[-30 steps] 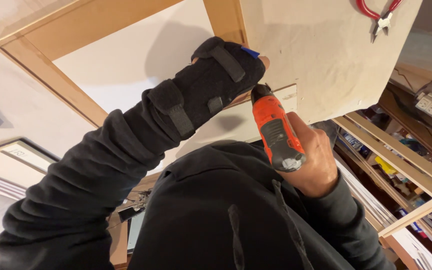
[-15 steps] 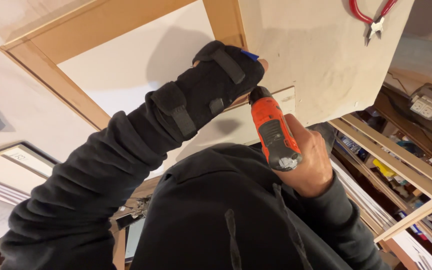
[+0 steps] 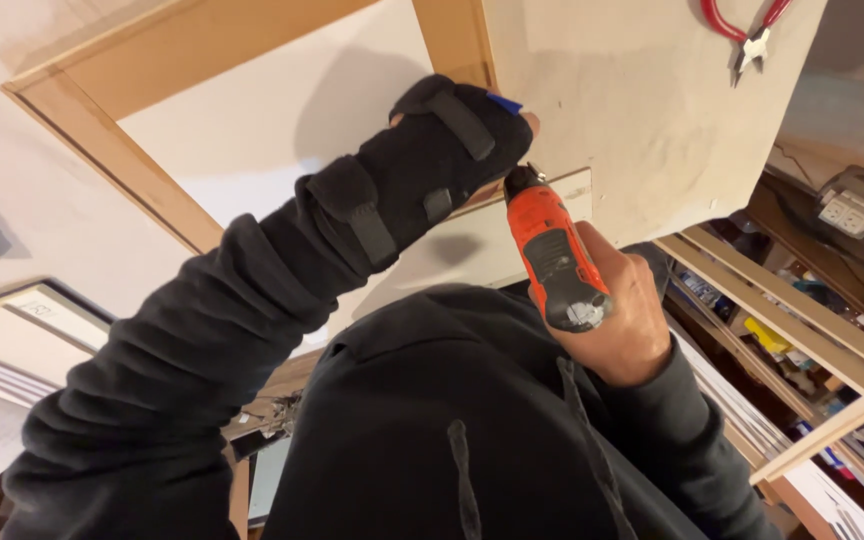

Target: Preparing a picture frame by removing staples, drilling holes, and sanding.

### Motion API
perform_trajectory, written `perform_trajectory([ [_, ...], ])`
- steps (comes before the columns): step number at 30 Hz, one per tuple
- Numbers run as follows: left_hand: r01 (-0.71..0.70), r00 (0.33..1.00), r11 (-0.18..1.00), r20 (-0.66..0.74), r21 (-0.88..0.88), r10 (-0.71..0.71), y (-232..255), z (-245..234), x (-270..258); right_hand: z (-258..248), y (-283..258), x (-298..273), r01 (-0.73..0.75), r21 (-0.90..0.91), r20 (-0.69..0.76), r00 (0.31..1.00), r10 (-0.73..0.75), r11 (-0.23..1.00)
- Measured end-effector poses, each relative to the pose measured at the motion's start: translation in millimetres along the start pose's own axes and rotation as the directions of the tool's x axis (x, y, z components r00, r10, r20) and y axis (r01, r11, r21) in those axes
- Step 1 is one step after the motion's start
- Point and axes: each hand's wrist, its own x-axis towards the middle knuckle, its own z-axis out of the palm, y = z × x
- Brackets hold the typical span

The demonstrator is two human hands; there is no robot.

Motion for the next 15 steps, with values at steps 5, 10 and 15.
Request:
perform_trajectory([
  [5,-0.019,0.997,0.991,-0.066,0.131,0.028,2.4,-2.9,1.1,-0.7,-1.5,0.7,-0.01,0.001,0.021,1.0,0.01,1.0],
  [10,0.027,0.992,0.971,0.115,0.236,-0.056,2.6,-3.2,11.0,-3.0,5.3,-0.4,0.041,0.028,-0.011,0.999,-0.04,0.999],
  [15,-0.156,0.959,0.836,-0.123,0.527,0.256,-15.3,16.3,-10.6,-10.9,62.8,-31.4,0.129,0.092,-0.057,0.991,-0.124,0.987],
])
